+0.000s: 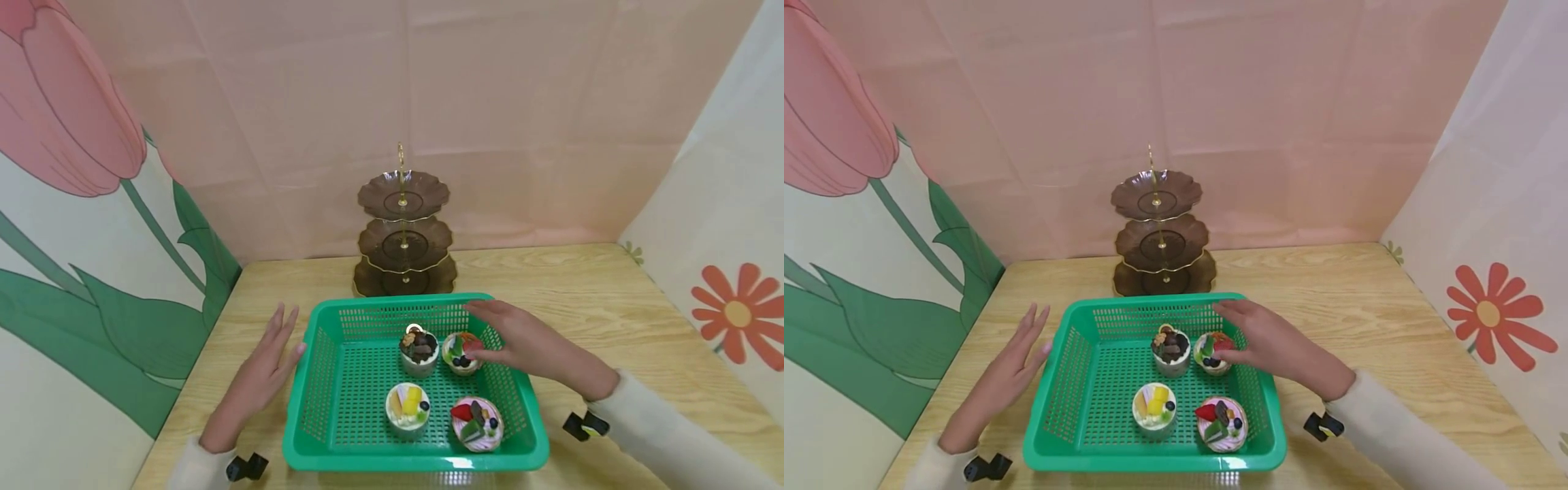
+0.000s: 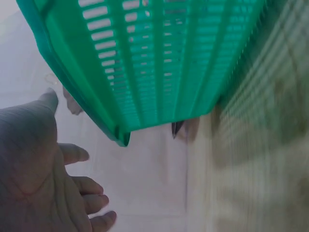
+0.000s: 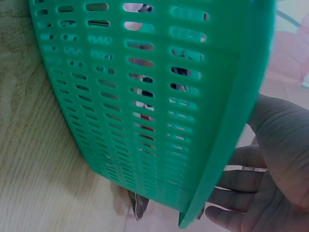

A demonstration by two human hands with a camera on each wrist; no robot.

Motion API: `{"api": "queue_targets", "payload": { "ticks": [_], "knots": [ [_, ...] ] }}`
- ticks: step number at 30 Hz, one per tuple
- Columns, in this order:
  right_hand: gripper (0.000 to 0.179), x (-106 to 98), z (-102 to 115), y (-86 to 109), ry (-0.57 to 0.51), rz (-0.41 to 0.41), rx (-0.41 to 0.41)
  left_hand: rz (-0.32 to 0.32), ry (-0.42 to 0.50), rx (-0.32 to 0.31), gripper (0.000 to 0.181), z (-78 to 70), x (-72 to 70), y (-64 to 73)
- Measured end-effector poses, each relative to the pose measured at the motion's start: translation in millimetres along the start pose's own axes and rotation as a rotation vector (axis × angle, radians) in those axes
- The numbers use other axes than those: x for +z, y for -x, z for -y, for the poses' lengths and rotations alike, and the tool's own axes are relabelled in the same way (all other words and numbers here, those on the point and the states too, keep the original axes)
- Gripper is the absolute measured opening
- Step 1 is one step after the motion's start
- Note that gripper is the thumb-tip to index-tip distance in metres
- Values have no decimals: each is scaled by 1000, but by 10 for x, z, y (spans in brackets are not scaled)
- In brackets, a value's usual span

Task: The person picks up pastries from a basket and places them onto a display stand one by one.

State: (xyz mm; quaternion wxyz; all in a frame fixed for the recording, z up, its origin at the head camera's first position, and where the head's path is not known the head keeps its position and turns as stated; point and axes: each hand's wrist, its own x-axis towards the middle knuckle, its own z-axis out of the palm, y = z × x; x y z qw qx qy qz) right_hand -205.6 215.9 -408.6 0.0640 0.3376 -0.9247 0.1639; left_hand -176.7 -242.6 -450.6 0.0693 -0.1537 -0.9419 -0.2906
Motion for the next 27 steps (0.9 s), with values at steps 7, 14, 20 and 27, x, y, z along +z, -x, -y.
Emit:
{"api": "queue_targets", "payload": {
  "ticks": [7,14,20,27],
  "knots": [
    [79,82,39,-64,34,81,-7,7,69,81,67,-105,10,164],
    [85,155,67,-140,112,158,-28,15,35,107,75,-229,36,292],
    [73,181,106,-192,147,196,-38,29,-35,108,81,-342,71,380],
    [47,214,110,-220,195,212,-53,83,-54,81,78,-405,112,446]
  ]
}}
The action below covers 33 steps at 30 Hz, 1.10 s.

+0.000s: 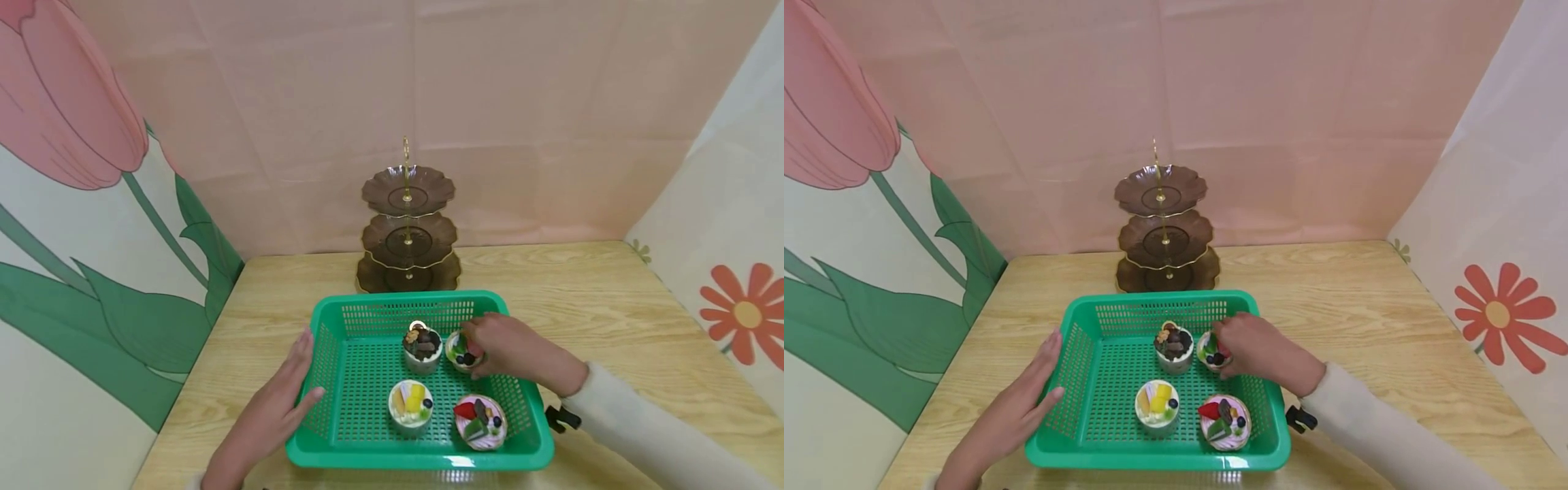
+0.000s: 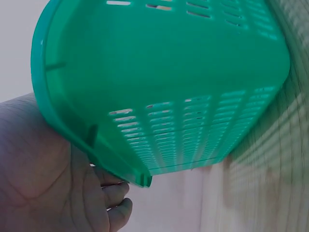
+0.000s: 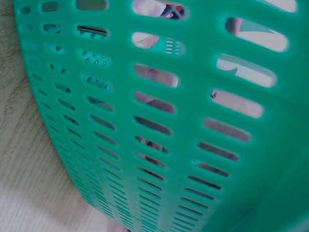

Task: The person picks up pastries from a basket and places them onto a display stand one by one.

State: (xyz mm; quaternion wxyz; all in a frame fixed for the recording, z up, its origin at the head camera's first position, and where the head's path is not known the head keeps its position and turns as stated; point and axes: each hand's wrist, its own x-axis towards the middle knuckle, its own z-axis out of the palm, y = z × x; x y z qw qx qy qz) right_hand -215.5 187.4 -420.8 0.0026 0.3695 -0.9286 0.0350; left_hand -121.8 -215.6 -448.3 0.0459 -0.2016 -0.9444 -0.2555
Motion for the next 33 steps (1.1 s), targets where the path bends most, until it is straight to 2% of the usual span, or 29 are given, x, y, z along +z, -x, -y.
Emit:
{"api": "queue_targets", "payload": {
  "ticks": [5,13,22,29,33],
  "knots": [
    [43,31,-1,-23,52,61,15,-3,-12,-7,76,-20,43,21],
    [44,65,-1,-47,48,69,40,-11,0,-59,75,-34,73,42],
    [47,121,-13,-67,45,-9,37,-18,-35,-49,78,-37,78,57],
    [61,135,-22,-62,13,-10,79,-17,-27,-58,76,-26,98,51],
    [63,143,-32,-65,-8,-33,75,-18,-11,-67,74,-27,109,46]
  ]
}}
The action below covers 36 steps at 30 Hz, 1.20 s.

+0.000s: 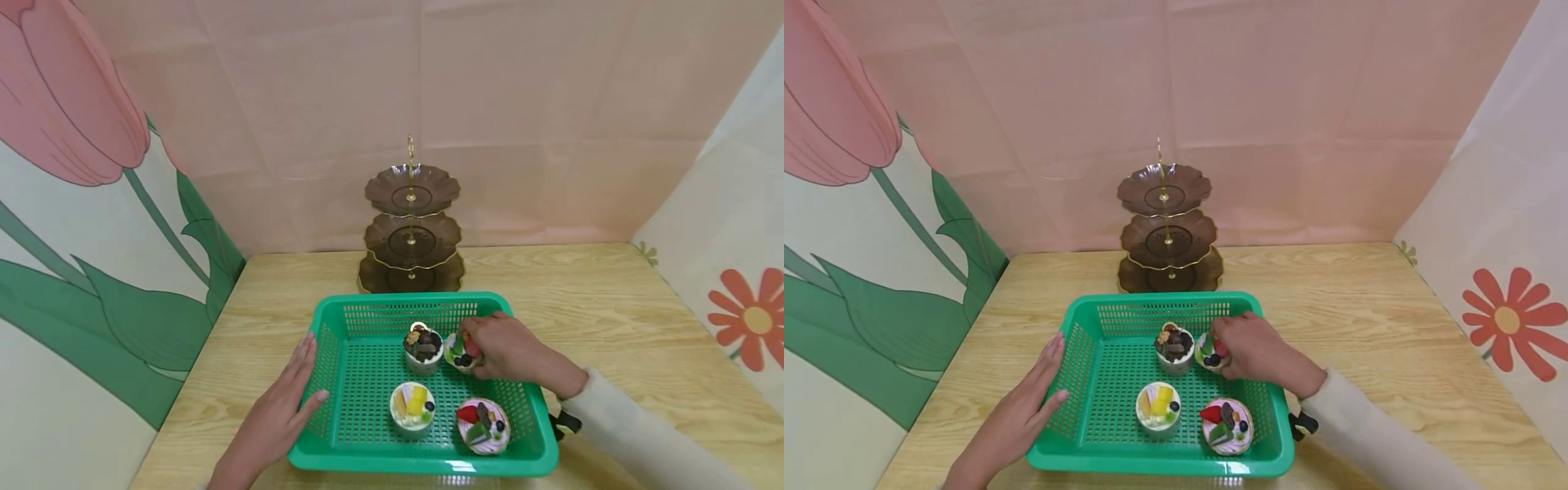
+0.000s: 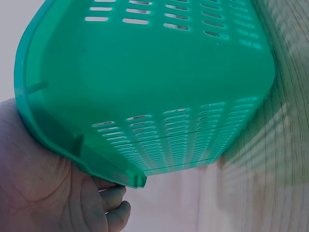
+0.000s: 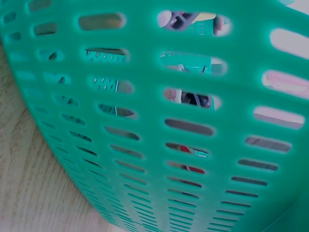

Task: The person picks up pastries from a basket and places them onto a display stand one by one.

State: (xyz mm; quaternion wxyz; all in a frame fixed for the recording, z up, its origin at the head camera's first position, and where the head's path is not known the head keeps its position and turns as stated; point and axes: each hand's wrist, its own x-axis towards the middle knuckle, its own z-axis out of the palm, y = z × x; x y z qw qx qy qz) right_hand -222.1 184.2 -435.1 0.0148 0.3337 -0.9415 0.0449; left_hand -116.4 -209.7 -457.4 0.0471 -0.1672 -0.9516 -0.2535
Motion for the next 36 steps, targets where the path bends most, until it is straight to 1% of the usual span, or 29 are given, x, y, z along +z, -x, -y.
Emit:
{"api": "queue_targets", "payload": {
  "ticks": [3,7,11,14,19,24,28,32,36],
  "knots": [
    [63,-3,-5,7,-21,-24,-6,-2,7,1,73,2,1,-4],
    [62,-13,-14,16,-76,-48,-5,-4,20,3,72,7,-2,-6],
    [61,-53,-6,26,-136,-52,10,-8,28,6,71,11,-3,-6],
    [63,-111,17,47,-176,-47,36,-11,26,6,71,14,-4,-10],
    [65,-257,51,85,-231,-71,61,-22,28,17,70,28,-3,-8],
    [67,-433,55,93,-318,-88,55,-32,75,35,69,51,8,8],
    [64,-578,51,91,-397,-96,45,-19,98,20,64,43,15,9],
    [63,-717,47,77,-450,-116,18,-2,67,10,61,19,12,3],
    [64,-863,52,35,-436,-147,1,12,19,16,62,-3,-11,-5]
  ]
}}
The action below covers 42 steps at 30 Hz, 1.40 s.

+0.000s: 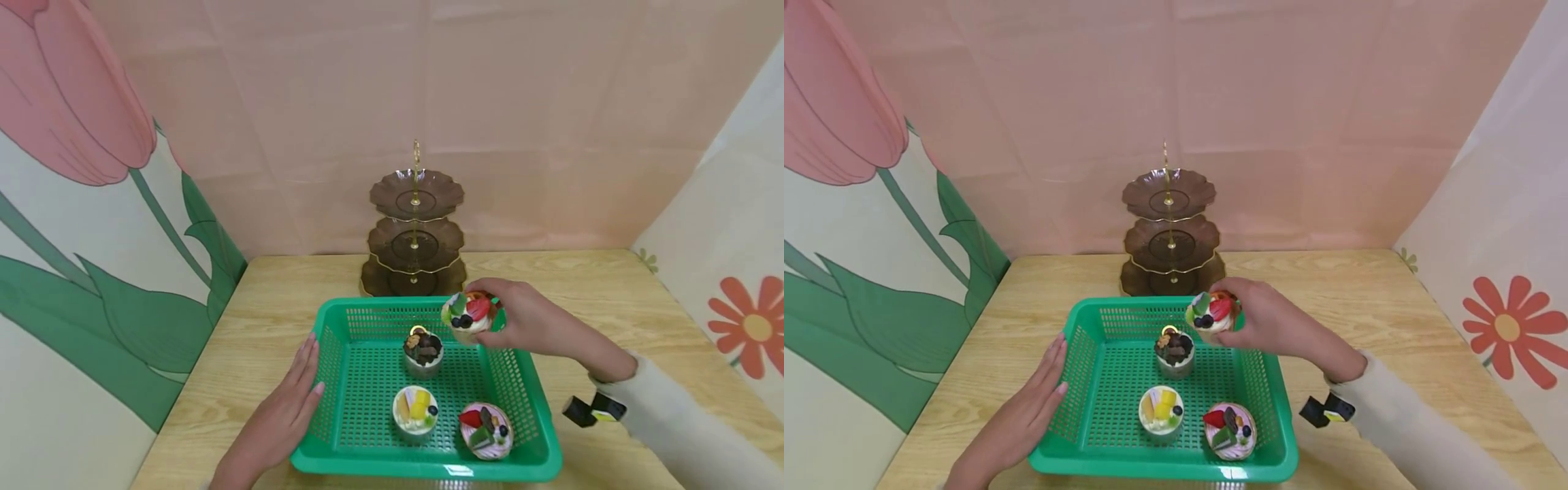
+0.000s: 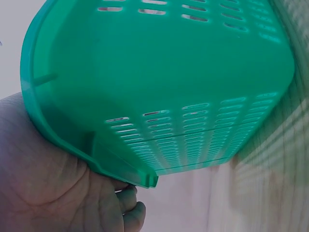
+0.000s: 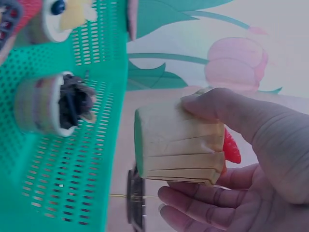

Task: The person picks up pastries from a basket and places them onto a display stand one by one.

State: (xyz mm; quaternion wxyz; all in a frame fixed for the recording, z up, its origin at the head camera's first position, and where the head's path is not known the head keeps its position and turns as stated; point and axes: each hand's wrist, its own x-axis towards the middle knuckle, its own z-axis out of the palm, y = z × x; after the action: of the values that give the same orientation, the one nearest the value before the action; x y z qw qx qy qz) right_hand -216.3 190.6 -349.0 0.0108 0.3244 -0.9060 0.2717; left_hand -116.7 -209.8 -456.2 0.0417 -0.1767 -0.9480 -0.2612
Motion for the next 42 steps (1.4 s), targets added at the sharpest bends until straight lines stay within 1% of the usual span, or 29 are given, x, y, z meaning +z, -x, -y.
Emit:
{"api": "queue_targets", "payload": {
  "ticks": [3,10,15,18,21,27,32,38,42],
  "knots": [
    [64,-99,47,-70,24,-22,-14,4,-27,2,62,-8,-9,-3],
    [66,-286,94,-297,11,-66,-35,3,-14,-10,62,0,5,6],
    [63,-403,106,-462,-12,-95,-44,-3,-15,-6,61,2,1,1],
    [63,-462,126,-575,-41,-120,-51,8,-7,-23,63,-3,-23,-13],
    [62,-512,161,-686,-61,-139,-53,24,19,-43,66,-4,-67,-43],
    [60,-567,232,-906,-117,-160,-4,22,62,-16,68,36,-138,-153],
    [58,-599,259,-1072,-154,-178,31,43,95,-9,70,103,-127,-250],
    [60,-593,243,-1266,-141,-206,74,64,121,-28,71,157,-83,-308],
    [60,-568,204,-1383,-169,-235,103,71,126,-46,73,154,-63,-325]
  ]
}}
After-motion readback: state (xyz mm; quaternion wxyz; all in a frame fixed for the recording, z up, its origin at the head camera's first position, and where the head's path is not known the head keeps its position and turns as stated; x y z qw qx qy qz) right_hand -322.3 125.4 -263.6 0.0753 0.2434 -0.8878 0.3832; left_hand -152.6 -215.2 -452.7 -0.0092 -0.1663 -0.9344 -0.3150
